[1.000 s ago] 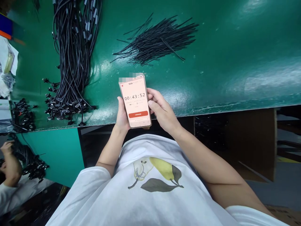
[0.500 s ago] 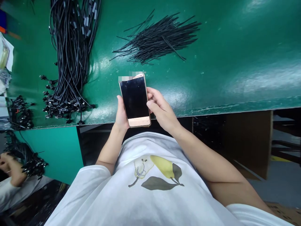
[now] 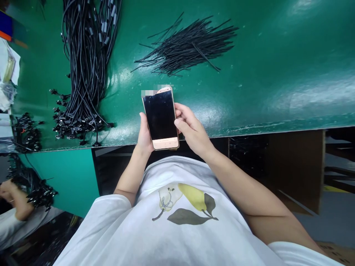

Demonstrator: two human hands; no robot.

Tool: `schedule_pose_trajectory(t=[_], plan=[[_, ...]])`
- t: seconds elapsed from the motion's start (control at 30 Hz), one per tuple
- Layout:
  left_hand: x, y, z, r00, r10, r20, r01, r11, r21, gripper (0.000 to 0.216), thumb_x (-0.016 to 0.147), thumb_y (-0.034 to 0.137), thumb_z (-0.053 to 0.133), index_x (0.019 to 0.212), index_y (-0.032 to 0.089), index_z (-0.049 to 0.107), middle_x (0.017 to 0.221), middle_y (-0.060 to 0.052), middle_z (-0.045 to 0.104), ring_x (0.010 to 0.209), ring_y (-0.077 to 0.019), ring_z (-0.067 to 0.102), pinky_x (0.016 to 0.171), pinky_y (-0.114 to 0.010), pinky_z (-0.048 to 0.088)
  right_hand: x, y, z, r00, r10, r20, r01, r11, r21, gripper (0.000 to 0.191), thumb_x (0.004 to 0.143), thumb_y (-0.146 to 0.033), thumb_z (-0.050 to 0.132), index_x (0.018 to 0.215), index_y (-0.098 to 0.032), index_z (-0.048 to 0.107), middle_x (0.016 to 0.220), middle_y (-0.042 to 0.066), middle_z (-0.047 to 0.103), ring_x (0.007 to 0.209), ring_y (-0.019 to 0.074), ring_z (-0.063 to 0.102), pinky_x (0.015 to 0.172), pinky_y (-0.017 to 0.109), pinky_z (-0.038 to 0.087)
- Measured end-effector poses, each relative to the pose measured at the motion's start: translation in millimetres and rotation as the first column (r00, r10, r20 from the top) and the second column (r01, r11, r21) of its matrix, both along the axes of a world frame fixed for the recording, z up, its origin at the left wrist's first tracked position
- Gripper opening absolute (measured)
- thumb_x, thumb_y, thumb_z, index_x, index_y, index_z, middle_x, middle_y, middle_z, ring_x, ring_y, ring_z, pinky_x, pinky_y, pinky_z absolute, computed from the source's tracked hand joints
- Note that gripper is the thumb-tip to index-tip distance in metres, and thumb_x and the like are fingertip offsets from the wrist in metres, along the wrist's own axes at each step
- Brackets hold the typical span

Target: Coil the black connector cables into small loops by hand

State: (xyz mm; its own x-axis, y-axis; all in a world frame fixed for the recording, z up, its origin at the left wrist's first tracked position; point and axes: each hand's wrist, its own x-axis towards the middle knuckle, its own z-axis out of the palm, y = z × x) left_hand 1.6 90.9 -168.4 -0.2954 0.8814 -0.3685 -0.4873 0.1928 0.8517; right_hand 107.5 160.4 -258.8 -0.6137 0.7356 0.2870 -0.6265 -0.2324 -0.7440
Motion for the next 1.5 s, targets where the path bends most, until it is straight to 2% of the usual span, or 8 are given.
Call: schedule_pose_trajectory(t=[0.13, 0.23, 0.7, 0.83, 1.0, 1.2, 1.5], plan=[[-0.1, -0.3, -0.1, 0.998, -0.048, -0.029, 0.049, 0.999, 0.011, 0.089, 0.096, 0.075, 0.016, 0.135, 0.01, 0.062, 0.139, -0.016, 0.057, 0.138, -0.0305, 0.047, 0.117, -0.047, 0.039, 0.6, 0.4, -0.2, 1.0, 0.002, -0.01, -0.002, 1.0, 0.002, 0.054, 0.088, -0.047, 0.054, 0.141, -0.038, 0.047, 0.111, 0.002, 0.047, 0.084, -0.0036, 0.047, 0.069, 0.005, 0.049], [-1.9, -0.3, -1.5, 0.997, -0.061, -0.05, 0.063, 0.997, 0.034, 0.088, 0.096, 0.075, 0.015, 0.137, 0.012, 0.062, 0.14, -0.015, 0.056, 0.138, -0.0297, 0.047, 0.117, -0.046, 0.038, 0.2, 1.3, -2.2, 1.0, -0.002, -0.019, 0.002, 1.0, 0.004, 0.054, 0.088, -0.048, 0.055, 0.141, -0.038, 0.047, 0.112, 0.002, 0.047, 0.083, -0.0047, 0.047, 0.069, 0.004, 0.049], [-4.0, -1.0, -2.4, 0.996, -0.075, -0.051, 0.076, 0.997, 0.022, 0.089, 0.096, 0.076, 0.014, 0.14, 0.014, 0.059, 0.14, -0.013, 0.056, 0.139, -0.0301, 0.046, 0.117, -0.046, 0.038, -1.1, 1.7, -3.6, 1.0, -0.007, -0.025, 0.008, 1.0, 0.007, 0.051, 0.088, -0.046, 0.054, 0.139, -0.04, 0.049, 0.11, 0.002, 0.048, 0.081, -0.0053, 0.047, 0.069, 0.002, 0.049], [-2.6, -0.1, -1.4, 0.998, -0.034, -0.051, 0.036, 0.999, 0.033, 0.085, 0.097, 0.074, 0.015, 0.141, 0.016, 0.059, 0.141, -0.012, 0.056, 0.139, -0.03, 0.045, 0.118, -0.046, 0.037, -1.3, 1.3, -3.9, 1.0, -0.004, -0.028, 0.004, 1.0, 0.003, 0.051, 0.088, -0.048, 0.054, 0.139, -0.041, 0.049, 0.11, 0.001, 0.048, 0.082, -0.005, 0.048, 0.07, 0.004, 0.05], [1.3, 1.3, 0.2, 0.996, -0.072, -0.056, 0.074, 0.996, 0.048, 0.092, 0.098, 0.072, 0.007, 0.139, 0.008, 0.059, 0.143, -0.017, 0.053, 0.141, -0.0316, 0.042, 0.118, -0.048, 0.036, -1.8, 1.4, -4.7, 0.998, 0.004, -0.064, -0.005, 1.0, -0.014, 0.049, 0.088, -0.047, 0.054, 0.137, -0.041, 0.051, 0.109, 0.001, 0.048, 0.083, -0.0049, 0.048, 0.068, 0.003, 0.049], [-0.4, -0.9, -2.4, 0.998, -0.009, -0.066, 0.01, 1.0, 0.028, 0.085, 0.1, 0.067, 0.008, 0.139, 0.012, 0.06, 0.139, -0.014, 0.057, 0.14, -0.0293, 0.045, 0.118, -0.047, 0.036, -1.0, 1.0, -4.8, 0.998, 0.015, -0.065, -0.017, 1.0, -0.022, 0.049, 0.088, -0.05, 0.055, 0.136, -0.044, 0.051, 0.111, 0.0, 0.048, 0.083, -0.0048, 0.049, 0.068, 0.003, 0.049], [0.9, 2.4, -1.2, 0.996, -0.018, -0.093, 0.019, 1.0, 0.012, 0.096, 0.098, 0.069, -0.002, 0.139, 0.004, 0.055, 0.136, -0.022, 0.057, 0.141, -0.0319, 0.043, 0.118, -0.05, 0.035, -3.2, 0.4, -7.2, 0.998, 0.006, -0.059, -0.007, 1.0, -0.013, 0.048, 0.088, -0.052, 0.054, 0.135, -0.045, 0.051, 0.117, -0.001, 0.049, 0.085, -0.0049, 0.052, 0.07, 0.003, 0.051]])
